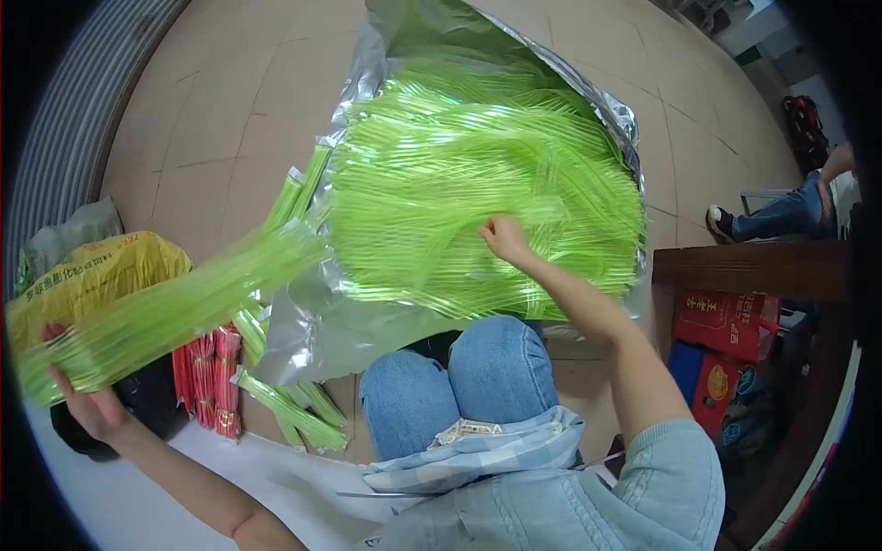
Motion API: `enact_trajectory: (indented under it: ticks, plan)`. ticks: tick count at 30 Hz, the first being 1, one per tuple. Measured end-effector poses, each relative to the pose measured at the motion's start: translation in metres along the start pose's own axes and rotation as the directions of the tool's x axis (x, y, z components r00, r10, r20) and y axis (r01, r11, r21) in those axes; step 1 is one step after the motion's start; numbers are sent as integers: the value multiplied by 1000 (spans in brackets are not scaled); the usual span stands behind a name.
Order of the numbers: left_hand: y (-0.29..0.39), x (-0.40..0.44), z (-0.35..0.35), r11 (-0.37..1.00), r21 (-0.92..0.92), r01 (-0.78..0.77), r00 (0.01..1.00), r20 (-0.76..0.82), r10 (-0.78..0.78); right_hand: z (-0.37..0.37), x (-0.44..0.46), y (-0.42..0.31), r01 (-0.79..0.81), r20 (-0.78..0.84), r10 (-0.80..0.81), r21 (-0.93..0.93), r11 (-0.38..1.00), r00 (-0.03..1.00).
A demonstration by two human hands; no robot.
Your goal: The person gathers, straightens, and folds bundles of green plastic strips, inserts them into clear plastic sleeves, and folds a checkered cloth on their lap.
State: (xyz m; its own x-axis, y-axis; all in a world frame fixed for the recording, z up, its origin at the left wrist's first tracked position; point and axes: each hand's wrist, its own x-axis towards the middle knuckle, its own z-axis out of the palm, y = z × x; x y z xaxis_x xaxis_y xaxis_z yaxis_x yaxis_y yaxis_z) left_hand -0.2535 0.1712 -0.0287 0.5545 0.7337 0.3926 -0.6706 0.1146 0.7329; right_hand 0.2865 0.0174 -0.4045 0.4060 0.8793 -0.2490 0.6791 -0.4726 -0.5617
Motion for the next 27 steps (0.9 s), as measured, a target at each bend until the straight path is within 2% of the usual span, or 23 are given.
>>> enact_trajectory:
  ticks: [1,4,5,7,8,9,10,12,13,14,15,17,18,20,22,23,26,27]
  plan:
    - [-16,2,1,999,26,30,999,-38,-29,20,14,18,-306,162,276,202,930,947]
    - [-72,10,-1,996,44,77,972,-227,-65,-7,6,4,-260,-48,284,277,925,958]
    - [-93,16,9,994,35,104,968,-233,-93,-16,-1,-8,-243,-110,285,293,925,952]
    - [-118,19,15,992,69,109,910,-409,-71,-12,-5,-30,-175,-190,246,327,929,951]
    - [-123,17,17,988,107,114,862,-504,-45,-5,-2,-32,93,-240,-48,178,980,969]
    - [-128,18,19,984,133,119,874,-485,-40,-3,3,-30,359,-255,-341,27,933,905]
    - [-134,23,19,980,155,121,887,-461,-36,1,7,-32,592,-235,-604,-126,796,761]
    - [-143,26,20,980,153,123,906,-420,-48,17,5,-48,809,95,-818,-250,532,567]
    - [-147,26,19,983,131,125,914,-401,-63,24,2,-55,888,262,-860,-273,369,438]
    - [-151,26,20,986,107,124,922,-381,-75,29,2,-59,944,424,-856,-269,191,294]
    - [-156,26,21,991,73,112,922,-379,-76,41,5,-59,932,434,-837,-286,222,333]
    - [-155,25,31,983,134,127,890,-453,-53,69,17,-55,900,450,-791,-333,282,414]
    - [-157,24,35,980,147,136,873,-485,-48,71,19,-53,883,409,-796,-343,320,447]
    - [-150,16,29,974,162,156,922,-379,-85,49,7,-59,822,323,-772,-380,425,548]
    - [-149,10,25,979,134,152,869,-490,-68,18,-7,-52,790,174,-783,-302,534,597]
    - [-150,7,18,982,118,146,865,-497,-69,9,-12,-48,779,97,-786,-256,573,610]
    - [-158,4,10,984,104,145,818,-572,-60,-14,-31,6,969,472,-850,-189,160,233]
    - [-165,6,16,982,108,157,786,-616,-58,-16,-38,28,972,582,-779,-161,170,233]
